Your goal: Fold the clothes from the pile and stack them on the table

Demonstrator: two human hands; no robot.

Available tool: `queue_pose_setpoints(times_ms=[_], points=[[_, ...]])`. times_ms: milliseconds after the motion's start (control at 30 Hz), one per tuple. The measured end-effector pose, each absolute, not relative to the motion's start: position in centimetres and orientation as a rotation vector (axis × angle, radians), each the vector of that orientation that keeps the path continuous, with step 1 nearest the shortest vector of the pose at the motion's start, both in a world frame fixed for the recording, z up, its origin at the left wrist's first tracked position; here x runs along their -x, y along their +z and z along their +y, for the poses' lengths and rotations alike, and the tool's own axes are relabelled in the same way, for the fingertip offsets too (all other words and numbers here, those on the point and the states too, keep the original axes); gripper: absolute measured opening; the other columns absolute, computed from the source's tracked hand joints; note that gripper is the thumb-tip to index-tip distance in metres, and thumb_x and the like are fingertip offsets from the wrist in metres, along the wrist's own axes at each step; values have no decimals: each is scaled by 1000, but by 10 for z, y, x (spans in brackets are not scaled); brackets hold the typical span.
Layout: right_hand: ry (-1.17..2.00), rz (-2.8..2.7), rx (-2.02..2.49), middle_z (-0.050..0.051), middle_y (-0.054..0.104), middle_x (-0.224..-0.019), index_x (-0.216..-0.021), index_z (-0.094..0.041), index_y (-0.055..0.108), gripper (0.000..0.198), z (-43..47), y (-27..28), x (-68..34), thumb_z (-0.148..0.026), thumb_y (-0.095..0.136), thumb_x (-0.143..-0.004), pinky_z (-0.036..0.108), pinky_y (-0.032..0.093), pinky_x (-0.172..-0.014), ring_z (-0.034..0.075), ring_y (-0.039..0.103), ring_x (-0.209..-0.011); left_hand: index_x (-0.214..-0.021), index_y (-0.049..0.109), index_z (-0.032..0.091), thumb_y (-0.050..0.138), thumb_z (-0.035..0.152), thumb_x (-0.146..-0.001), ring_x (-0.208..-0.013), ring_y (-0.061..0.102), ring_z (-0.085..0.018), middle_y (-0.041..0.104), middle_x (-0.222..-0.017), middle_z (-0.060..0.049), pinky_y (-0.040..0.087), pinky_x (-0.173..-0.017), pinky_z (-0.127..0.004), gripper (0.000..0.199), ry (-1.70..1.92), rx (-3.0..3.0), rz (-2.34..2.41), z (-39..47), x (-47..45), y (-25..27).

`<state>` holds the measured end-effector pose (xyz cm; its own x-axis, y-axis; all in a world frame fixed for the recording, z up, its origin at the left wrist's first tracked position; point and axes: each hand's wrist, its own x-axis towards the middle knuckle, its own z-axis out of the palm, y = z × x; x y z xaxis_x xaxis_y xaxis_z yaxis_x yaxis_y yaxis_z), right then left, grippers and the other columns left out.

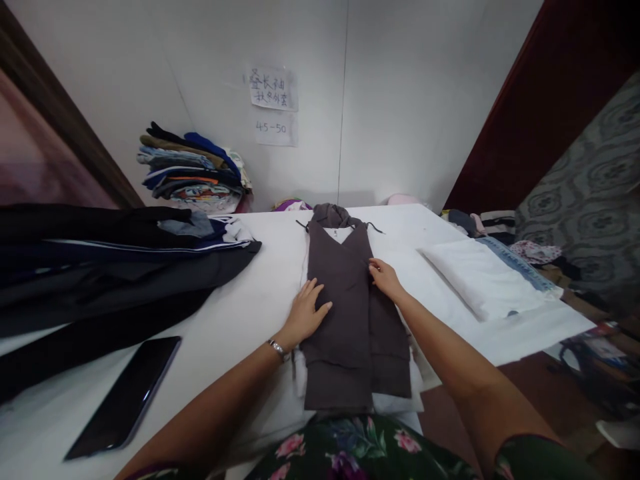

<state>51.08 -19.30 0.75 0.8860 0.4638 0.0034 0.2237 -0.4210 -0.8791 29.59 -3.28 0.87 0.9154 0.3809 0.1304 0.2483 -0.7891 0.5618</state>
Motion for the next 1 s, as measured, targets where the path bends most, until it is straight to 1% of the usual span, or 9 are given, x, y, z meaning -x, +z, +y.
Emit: queue_pose_setpoints(times_ms=[100, 167, 333, 467, 533, 667, 767, 900, 1000], points=[[148, -901, 2056, 8, 59, -132, -122, -22, 64, 39, -206, -4, -491, -26, 59, -83, 43, 40, -108, 24, 52, -124, -138, 44, 10, 50, 41, -87, -142, 30, -27, 34, -153, -19, 26, -116, -44, 60, 362, -2373, 576, -32, -280, 9], [120, -1137, 2101, 11, 56, -136, -121, -19, 66, 39, -214, -11, -482, -29, 58, -84, 45, 33, -113, 27, 47, -130, -140, 41, 10, 51, 40, -86, -140, 34, -27, 37, -151, -19, 29, -115, -45, 63, 376, -2293, 627, -32, -271, 11], [80, -1041, 2143, 13, 51, -142, -121, -17, 66, 42, -242, -20, -481, -34, 54, -84, 46, 34, -113, 27, 47, -131, -144, 35, 15, 58, 43, -82, -130, 48, -29, 50, -142, -18, 41, -105, -44, 72, 349, -1997, 739, -38, -255, 18], [49, -704, 2015, 12, 54, -138, -120, -18, 66, 48, -274, -30, -471, -41, 60, -78, 48, 34, -111, 28, 49, -129, -145, 33, 17, 66, 43, -78, -127, 51, -28, 41, -148, -19, 46, -101, -39, 79, 296, -1668, 792, -48, -238, 22], [139, -564, 1888, 11, 59, -133, -122, -20, 64, 53, -288, -33, -456, -45, 64, -76, 48, 39, -108, 27, 54, -123, -144, 34, 17, 70, 42, -76, -126, 53, -28, 45, -146, -20, 46, -102, -39, 81, 281, -1532, 818, -53, -233, 25], [347, -321, 1641, 12, 64, -125, -133, -20, 54, 68, -302, -27, -424, -45, 70, -72, 44, 47, -99, 26, 59, -117, -135, 46, 16, 71, 43, -75, -115, 62, -28, 61, -130, -17, 49, -100, -43, 70, 129, -1320, 659, -60, -229, 38], [422, -179, 1530, 11, 63, -128, -136, -22, 51, 76, -307, -13, -410, -41, 77, -68, 40, 49, -96, 25, 60, -115, -127, 53, 16, 71, 44, -76, -113, 63, -28, 63, -128, -15, 49, -100, -42, 62, 41, -1291, 510, -64, -229, 48], [615, -52, 1453, 7, 73, -100, -143, -19, 40, 87, -309, 6, -403, -37, 79, -67, 38, 54, -88, 23, 70, -93, -132, 49, 19, 75, 38, -71, -114, 62, -28, 61, -131, -13, 48, -102, -43, 69, 72, -1351, 542, -72, -227, 49], [698, -20, 1397, 5, 75, -91, -148, -17, 32, 94, -303, 19, -398, -32, 79, -68, 37, 55, -85, 22, 71, -88, -133, 46, 19, 75, 30, -64, -109, 65, -28, 63, -129, -12, 51, -98, -43, 75, 94, -1331, 553, -74, -226, 48]])
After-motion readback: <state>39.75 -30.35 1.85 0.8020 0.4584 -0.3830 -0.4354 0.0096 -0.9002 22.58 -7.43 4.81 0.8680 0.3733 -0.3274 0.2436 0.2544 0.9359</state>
